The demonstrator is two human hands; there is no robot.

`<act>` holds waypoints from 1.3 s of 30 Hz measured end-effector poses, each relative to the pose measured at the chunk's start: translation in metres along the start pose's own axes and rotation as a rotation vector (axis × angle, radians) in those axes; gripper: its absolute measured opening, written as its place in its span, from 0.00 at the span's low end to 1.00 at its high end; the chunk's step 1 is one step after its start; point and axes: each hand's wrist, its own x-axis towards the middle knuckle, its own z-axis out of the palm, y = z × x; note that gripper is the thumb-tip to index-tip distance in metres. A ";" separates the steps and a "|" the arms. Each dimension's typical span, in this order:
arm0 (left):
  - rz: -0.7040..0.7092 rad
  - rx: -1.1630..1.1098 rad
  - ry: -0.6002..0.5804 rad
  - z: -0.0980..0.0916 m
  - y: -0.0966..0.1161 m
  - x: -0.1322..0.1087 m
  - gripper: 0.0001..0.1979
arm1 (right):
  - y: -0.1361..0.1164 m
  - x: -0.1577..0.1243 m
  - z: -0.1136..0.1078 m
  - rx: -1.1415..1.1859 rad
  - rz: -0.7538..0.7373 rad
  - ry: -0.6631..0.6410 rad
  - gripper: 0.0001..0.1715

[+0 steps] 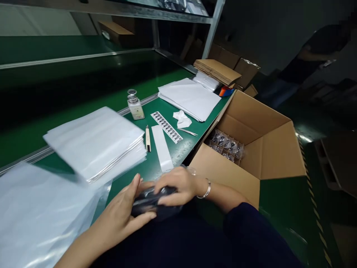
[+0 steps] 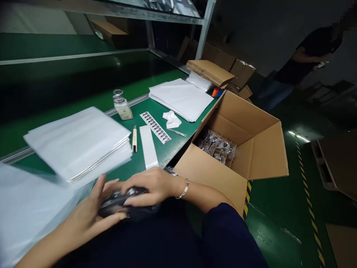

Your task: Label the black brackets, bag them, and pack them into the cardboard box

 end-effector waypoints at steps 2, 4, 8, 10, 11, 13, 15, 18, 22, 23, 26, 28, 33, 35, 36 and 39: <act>-0.083 -0.006 0.023 0.006 -0.001 0.012 0.44 | 0.000 -0.039 -0.036 -0.047 0.186 0.307 0.19; -0.192 0.044 -0.008 0.010 -0.010 0.014 0.40 | -0.003 -0.085 -0.081 -0.265 0.394 0.715 0.19; -0.259 0.161 -0.134 0.026 -0.042 -0.004 0.28 | 0.005 -0.174 -0.160 -0.778 0.840 0.973 0.13; -0.229 0.187 -0.154 0.040 -0.057 -0.014 0.25 | 0.027 -0.208 -0.180 -0.922 1.164 0.785 0.13; -0.214 0.197 -0.155 0.046 -0.062 -0.018 0.24 | 0.042 -0.221 -0.184 -0.948 1.328 0.646 0.14; -0.189 0.221 -0.147 0.057 -0.068 -0.023 0.23 | 0.075 -0.243 -0.183 -0.929 1.585 0.368 0.16; -0.164 0.238 -0.155 0.061 -0.071 -0.024 0.22 | 0.105 -0.260 -0.174 -0.871 1.687 0.246 0.17; -0.134 0.258 -0.186 0.061 -0.071 -0.024 0.22 | 0.133 -0.281 -0.161 -0.804 1.743 0.168 0.17; -0.147 0.276 -0.192 0.062 -0.072 -0.028 0.23 | 0.145 -0.301 -0.160 -0.785 1.788 0.116 0.18; -0.159 0.279 -0.189 0.063 -0.074 -0.029 0.24 | 0.146 -0.304 -0.162 -0.787 1.797 0.108 0.18; -0.160 0.296 -0.187 0.067 -0.077 -0.034 0.23 | 0.148 -0.311 -0.167 -0.802 1.805 0.084 0.18; -0.128 0.319 -0.187 0.068 -0.079 -0.035 0.23 | 0.151 -0.312 -0.170 -0.814 1.798 0.067 0.18; -0.061 0.376 -0.168 0.069 -0.078 -0.033 0.22 | 0.156 -0.306 -0.165 -0.829 1.784 0.013 0.19; -0.059 0.386 -0.165 0.069 -0.077 -0.032 0.22 | 0.158 -0.302 -0.157 -0.817 1.767 -0.024 0.19; -0.061 0.390 -0.163 0.070 -0.077 -0.032 0.22 | 0.159 -0.300 -0.153 -0.806 1.759 -0.045 0.19; -0.061 0.392 -0.156 0.072 -0.077 -0.033 0.22 | 0.161 -0.297 -0.148 -0.768 1.758 -0.107 0.19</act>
